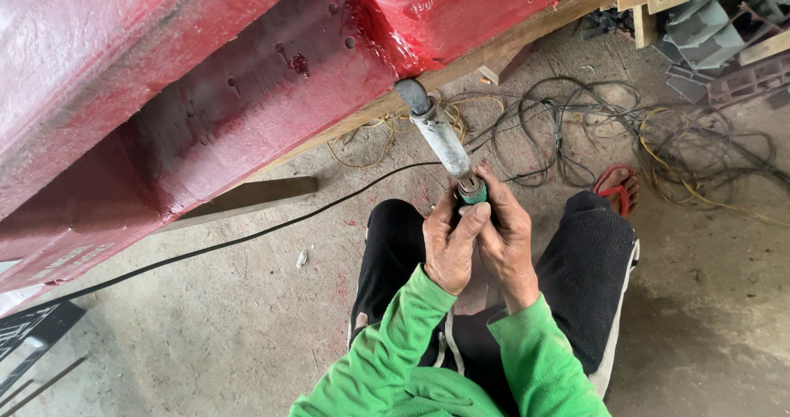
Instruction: The person uses a soldering iron to smooth the edges of a red plastic object. They hold the object with one hand and apply the hot tip along the seams and edges to melt and flatten the surface.
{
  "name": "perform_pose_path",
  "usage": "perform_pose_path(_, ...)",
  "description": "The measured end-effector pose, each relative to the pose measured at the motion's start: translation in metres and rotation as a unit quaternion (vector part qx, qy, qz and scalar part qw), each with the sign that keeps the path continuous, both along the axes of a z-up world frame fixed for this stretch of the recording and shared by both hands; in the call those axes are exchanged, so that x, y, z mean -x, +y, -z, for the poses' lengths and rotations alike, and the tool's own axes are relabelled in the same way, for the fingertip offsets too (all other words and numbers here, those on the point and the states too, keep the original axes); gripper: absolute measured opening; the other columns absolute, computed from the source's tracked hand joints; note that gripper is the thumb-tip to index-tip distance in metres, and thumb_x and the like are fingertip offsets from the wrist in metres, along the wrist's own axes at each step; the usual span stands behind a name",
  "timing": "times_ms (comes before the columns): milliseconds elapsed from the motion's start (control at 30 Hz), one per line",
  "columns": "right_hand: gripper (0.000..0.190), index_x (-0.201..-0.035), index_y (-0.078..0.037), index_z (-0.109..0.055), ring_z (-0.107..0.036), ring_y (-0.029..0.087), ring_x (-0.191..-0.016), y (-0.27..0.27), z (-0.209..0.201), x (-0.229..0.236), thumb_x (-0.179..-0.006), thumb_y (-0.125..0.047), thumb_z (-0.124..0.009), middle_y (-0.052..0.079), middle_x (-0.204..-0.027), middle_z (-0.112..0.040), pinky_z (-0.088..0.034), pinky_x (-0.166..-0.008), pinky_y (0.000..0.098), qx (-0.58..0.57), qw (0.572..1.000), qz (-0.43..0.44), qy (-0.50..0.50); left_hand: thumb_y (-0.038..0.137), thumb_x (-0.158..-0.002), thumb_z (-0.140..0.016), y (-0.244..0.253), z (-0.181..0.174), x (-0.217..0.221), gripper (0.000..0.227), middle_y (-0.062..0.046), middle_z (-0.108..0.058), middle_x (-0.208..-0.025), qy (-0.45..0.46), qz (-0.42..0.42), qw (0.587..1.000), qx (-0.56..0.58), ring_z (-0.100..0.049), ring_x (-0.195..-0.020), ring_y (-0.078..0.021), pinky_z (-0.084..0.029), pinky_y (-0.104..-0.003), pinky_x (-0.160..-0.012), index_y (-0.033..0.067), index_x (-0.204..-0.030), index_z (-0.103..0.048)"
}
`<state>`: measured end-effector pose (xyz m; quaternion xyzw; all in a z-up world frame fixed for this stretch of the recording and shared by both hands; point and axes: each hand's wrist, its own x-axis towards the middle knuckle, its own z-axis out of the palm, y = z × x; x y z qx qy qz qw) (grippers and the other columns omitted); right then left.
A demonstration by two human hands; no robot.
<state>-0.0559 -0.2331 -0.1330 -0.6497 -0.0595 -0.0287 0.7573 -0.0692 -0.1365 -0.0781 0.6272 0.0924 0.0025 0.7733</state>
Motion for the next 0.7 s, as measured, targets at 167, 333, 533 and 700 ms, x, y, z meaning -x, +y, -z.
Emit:
perform_pose_path(167, 0.044, -0.146, -0.004, -0.058, -0.069, 0.012, -0.097, 0.003, -0.006, 0.004, -0.103, -0.005, -0.066, 0.005, -0.108, -0.069, -0.057, -0.09, 0.0258, 0.054, 0.998, 0.02, 0.008, 0.03, -0.105, -0.065, 0.003, -0.001, 0.0, 0.046, -0.003, -0.07, -0.114, 0.01, -0.002, 1.0, 0.01, -0.061, -0.105, -0.0093, -0.052, -0.027, -0.094, -0.0021, -0.137, -0.06)
perform_pose_path(333, 0.044, -0.146, -0.002, -0.055, -0.066, 0.015, -0.115, 0.007, -0.013, 0.004, -0.103, -0.001, -0.063, 0.01, -0.124, -0.068, -0.053, -0.102, 0.0288, 0.082, 0.994, 0.066, -0.032, 0.028, -0.106, -0.065, 0.001, -0.002, -0.002, 0.047, -0.004, -0.069, -0.12, 0.009, 0.013, 0.999, 0.039, -0.061, -0.109, -0.0099, -0.051, -0.027, -0.098, -0.0024, -0.141, -0.059)
perform_pose_path(533, 0.046, -0.146, -0.001, -0.056, -0.064, 0.015, -0.118, 0.003, -0.021, 0.009, -0.102, -0.001, -0.067, 0.01, -0.123, -0.067, -0.05, -0.108, 0.0298, 0.094, 0.991, 0.089, -0.031, 0.024, -0.105, -0.063, -0.004, -0.004, -0.002, 0.046, -0.003, -0.069, -0.123, 0.022, 0.027, 0.996, 0.079, -0.062, -0.111, -0.01, -0.05, -0.027, -0.101, -0.0021, -0.142, -0.058)
perform_pose_path(700, 0.044, -0.146, 0.0, -0.055, -0.063, 0.014, -0.12, 0.002, -0.028, 0.013, -0.104, -0.001, -0.066, 0.01, -0.125, -0.067, -0.049, -0.11, 0.0292, 0.101, 0.989, 0.102, -0.026, 0.021, -0.106, -0.064, -0.007, -0.008, 0.0, 0.045, -0.005, -0.069, -0.119, 0.034, 0.03, 0.994, 0.099, -0.061, -0.108, -0.01, -0.05, -0.027, -0.098, -0.0041, -0.143, -0.059)
